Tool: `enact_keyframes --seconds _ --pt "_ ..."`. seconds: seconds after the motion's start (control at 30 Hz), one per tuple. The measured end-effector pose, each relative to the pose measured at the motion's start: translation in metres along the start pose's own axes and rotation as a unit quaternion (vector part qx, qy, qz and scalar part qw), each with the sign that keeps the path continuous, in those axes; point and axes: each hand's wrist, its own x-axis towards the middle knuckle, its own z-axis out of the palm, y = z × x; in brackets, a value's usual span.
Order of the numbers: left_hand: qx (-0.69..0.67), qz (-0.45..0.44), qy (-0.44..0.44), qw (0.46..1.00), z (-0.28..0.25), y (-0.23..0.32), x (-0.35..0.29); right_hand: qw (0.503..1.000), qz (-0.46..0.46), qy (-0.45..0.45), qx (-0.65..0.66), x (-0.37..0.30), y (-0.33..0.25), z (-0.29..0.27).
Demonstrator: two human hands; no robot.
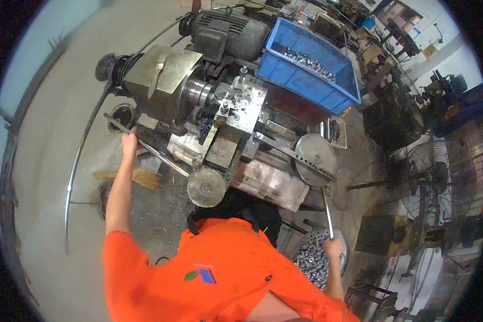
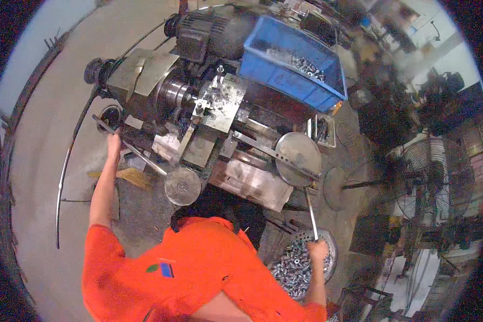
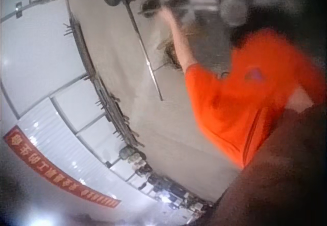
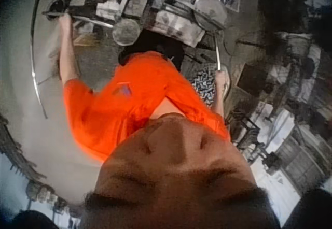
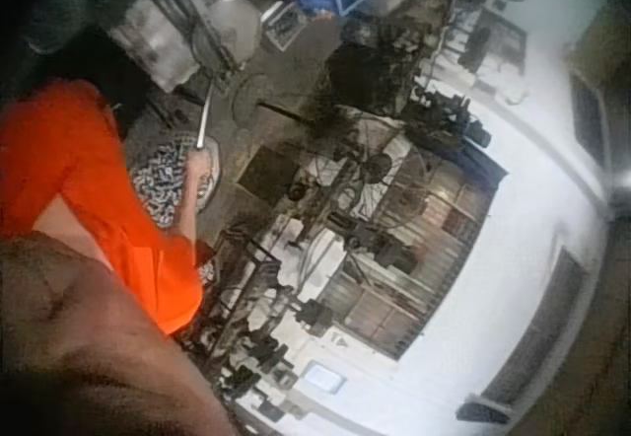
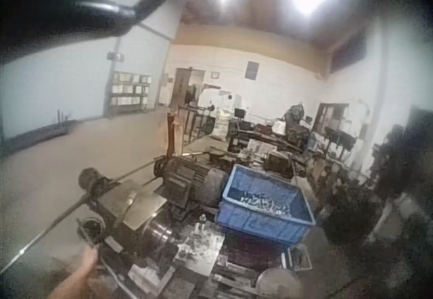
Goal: The person operates a metal turning lathe, repeatedly inserting small metal parts into the machine, activating the cycle with a lever, and removing the finished parts. The person places the processed parts into a perforated metal tray and occasionally inspects them by hand.
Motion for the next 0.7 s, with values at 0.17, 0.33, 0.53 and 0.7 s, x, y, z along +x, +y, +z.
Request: enact_keyframes --seconds 0.17,0.33,0.53,0.7 --pt "0.023 0.037 0.016 0.999 -0.004 0.001 0.004 0.947 -0.016 -0.05 0.318 -0.063 -0.056 0.028" --pt "0.037 0.042 0.035 0.998 -0.001 -0.001 0.011 0.899 0.082 -0.088 0.422 -0.086 -0.085 0.03" --pt "0.011 0.065 0.01 0.998 -0.016 -0.04 0.046 0.873 0.06 -0.106 0.472 -0.099 -0.104 0.013" --pt "0.017 0.044 0.005 0.999 -0.021 -0.041 0.051 0.886 0.096 -0.126 0.436 -0.095 -0.098 0.019"
